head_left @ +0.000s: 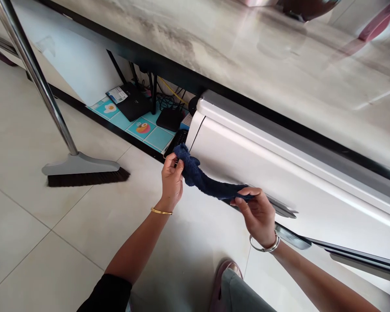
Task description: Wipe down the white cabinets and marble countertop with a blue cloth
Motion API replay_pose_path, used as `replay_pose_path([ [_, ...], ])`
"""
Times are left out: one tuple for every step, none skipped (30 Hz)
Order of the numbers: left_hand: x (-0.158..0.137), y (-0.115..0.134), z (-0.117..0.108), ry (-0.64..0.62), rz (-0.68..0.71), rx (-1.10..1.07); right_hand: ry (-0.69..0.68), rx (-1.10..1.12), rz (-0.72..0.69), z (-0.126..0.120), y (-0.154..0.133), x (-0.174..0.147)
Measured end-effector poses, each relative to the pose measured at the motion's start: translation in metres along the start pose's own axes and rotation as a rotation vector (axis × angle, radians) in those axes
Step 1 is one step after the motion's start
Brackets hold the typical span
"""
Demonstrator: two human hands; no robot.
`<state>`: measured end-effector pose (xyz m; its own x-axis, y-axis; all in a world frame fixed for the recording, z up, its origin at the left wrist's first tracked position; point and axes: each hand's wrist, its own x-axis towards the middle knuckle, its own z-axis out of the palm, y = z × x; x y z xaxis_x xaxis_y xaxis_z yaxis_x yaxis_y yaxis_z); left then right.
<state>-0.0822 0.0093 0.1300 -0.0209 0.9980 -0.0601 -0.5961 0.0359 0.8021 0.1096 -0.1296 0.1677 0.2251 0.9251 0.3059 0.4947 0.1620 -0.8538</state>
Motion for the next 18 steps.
replay_pose_path([
  [0.0,0.001,-0.003,0.009,0.014,0.004,0.01,0.045,0.042,-0.001,-0.002,0.001],
  [0.0,0.002,-0.006,0.019,0.021,0.018,0.022,0.073,0.07,-0.003,-0.004,0.002],
  [0.001,0.003,-0.01,0.027,0.02,0.034,0.034,0.09,0.084,-0.004,-0.006,0.002],
  [0.001,0.004,-0.012,0.03,0.018,0.045,0.045,0.099,0.091,-0.005,-0.008,0.003],
  [0.0,0.005,-0.015,0.025,0.015,0.046,0.055,0.104,0.094,-0.006,-0.01,0.003],
  [0.0,0.006,-0.017,0.01,0.009,0.04,0.06,0.108,0.097,-0.006,-0.012,0.004],
  [-0.001,0.008,-0.018,-0.013,-0.002,0.032,0.063,0.112,0.098,-0.007,-0.014,0.004],
  [-0.002,0.01,-0.02,-0.041,-0.021,0.027,0.062,0.117,0.1,-0.007,-0.015,0.004],
  [-0.003,0.012,-0.021,-0.069,-0.043,0.025,0.06,0.121,0.102,-0.006,-0.017,0.003],
  [-0.004,0.013,-0.022,-0.099,-0.067,0.027,0.057,0.124,0.104,-0.006,-0.018,0.003],
  [-0.004,0.015,-0.024,-0.13,-0.089,0.033,0.053,0.125,0.106,-0.006,-0.018,0.003],
  [-0.004,0.015,-0.026,-0.155,-0.104,0.039,0.05,0.124,0.108,-0.006,-0.019,0.004],
  [-0.003,0.016,-0.029,-0.174,-0.107,0.043,0.047,0.121,0.111,-0.006,-0.019,0.004],
  [-0.002,0.016,-0.031,-0.183,-0.095,0.052,0.046,0.118,0.115,-0.005,-0.019,0.005],
  [0.0,0.015,-0.033,-0.179,-0.065,0.071,0.045,0.117,0.119,-0.005,-0.019,0.005],
  [0.002,0.015,-0.034,-0.166,-0.016,0.102,0.044,0.118,0.124,-0.005,-0.019,0.006],
  [0.004,0.014,-0.034,-0.14,0.052,0.142,0.043,0.12,0.128,-0.005,-0.019,0.006],
  [0.006,0.013,-0.033,-0.111,0.13,0.185,0.041,0.124,0.134,-0.004,-0.018,0.006],
])
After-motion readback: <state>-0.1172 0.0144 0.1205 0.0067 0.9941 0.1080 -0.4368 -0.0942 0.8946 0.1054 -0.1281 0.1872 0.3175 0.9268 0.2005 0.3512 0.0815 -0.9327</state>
